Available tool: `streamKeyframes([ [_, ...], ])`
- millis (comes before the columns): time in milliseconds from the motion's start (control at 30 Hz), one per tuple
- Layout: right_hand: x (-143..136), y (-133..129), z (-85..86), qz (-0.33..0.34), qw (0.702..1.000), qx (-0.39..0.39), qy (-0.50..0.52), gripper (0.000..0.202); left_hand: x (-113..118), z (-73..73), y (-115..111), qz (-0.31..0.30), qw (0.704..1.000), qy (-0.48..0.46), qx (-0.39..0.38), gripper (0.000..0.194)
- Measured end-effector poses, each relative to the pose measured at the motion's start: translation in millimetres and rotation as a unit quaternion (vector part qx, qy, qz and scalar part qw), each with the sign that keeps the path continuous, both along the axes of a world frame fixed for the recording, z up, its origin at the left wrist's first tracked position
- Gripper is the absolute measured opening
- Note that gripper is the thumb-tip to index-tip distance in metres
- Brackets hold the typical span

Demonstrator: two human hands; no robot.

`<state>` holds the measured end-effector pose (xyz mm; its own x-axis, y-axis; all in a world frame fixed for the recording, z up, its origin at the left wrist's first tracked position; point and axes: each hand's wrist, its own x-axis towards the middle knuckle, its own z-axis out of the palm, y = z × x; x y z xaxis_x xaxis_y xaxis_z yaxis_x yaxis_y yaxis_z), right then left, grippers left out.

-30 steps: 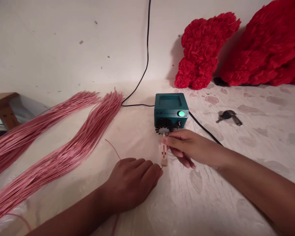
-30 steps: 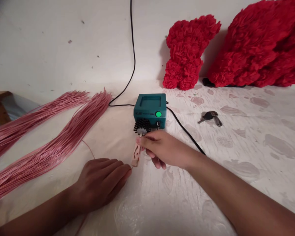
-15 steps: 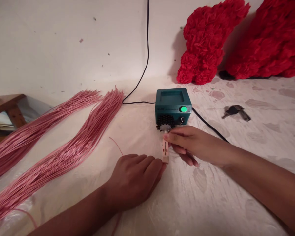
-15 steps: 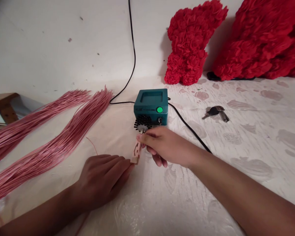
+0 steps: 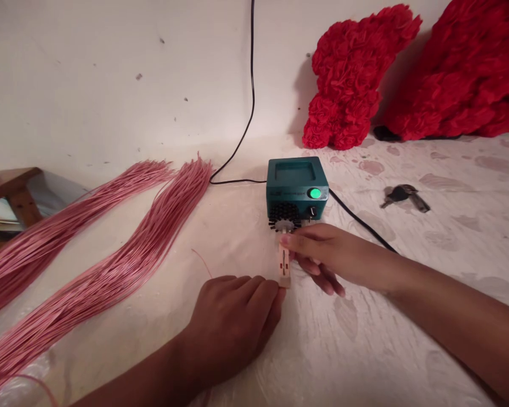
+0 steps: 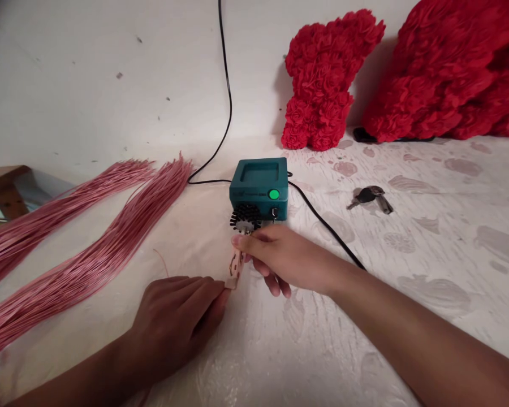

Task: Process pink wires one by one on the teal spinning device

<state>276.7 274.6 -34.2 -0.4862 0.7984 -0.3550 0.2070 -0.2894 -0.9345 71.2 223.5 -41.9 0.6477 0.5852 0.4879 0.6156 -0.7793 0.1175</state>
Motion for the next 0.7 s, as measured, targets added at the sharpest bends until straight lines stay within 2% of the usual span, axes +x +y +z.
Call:
streamKeyframes([
  [167,1.0,-0.2,0.3,0.001,1.0,-0.003,0.005,0.045,0.6,2.1,-1.1,0.005,0.999,-0.016,-0.031,0.025],
  [700,-0.3,-1.2,1.0,0.002,1.0,0.004,0.0,0.042,-1.3,-3.4,-2.3,0.004,0.998,-0.023,-0.052,0.028],
])
